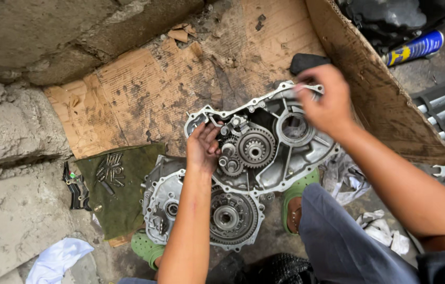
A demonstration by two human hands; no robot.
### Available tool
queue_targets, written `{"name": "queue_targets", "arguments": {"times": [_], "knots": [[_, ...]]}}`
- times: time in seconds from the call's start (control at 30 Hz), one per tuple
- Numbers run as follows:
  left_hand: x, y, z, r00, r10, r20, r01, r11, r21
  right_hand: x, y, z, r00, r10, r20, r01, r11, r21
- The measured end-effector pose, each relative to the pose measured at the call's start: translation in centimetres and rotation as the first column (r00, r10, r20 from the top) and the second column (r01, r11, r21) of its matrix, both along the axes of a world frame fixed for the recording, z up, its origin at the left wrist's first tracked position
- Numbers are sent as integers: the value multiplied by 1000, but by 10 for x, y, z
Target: The person sits on the floor and assembles internal components of a disassembled engine casing. They insert a cylindrical metal part into the gear assembly, rotate the gears to check alignment, and adjust the position of the casing halves.
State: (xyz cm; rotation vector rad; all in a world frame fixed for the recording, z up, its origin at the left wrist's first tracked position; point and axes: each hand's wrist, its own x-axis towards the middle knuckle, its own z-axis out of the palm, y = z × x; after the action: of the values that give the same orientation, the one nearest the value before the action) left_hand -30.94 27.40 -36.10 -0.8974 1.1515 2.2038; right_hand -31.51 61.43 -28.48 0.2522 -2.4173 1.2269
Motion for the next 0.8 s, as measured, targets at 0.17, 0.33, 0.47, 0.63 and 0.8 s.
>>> {"name": "queue_targets", "arguments": {"times": [0.17, 0.33, 0.47, 0.63, 0.8], "knots": [[-3, -12, -15, 999, 37, 2, -36, 985, 166, -5, -135, 32, 420, 904, 77, -753, 395, -526], [-9, -21, -23, 998, -58, -13, 60, 982, 177, 2, -177, 12, 153, 868, 473, -843, 365, -396], [-5, -23, -20, 993, -22, -115, 46, 975, 215, 32, -181, 4, 585, 779, 223, -595, 600, -534], [-2, -26, -8, 997, -77, 2, 74, 964, 256, 58, -196, 16, 867, 475, 152, -307, 747, -589], [0, -33, -8, 989, -115, -95, 142, 925, 353, 70, -192, 29, 923, 385, 16, -307, 760, -573]]}}
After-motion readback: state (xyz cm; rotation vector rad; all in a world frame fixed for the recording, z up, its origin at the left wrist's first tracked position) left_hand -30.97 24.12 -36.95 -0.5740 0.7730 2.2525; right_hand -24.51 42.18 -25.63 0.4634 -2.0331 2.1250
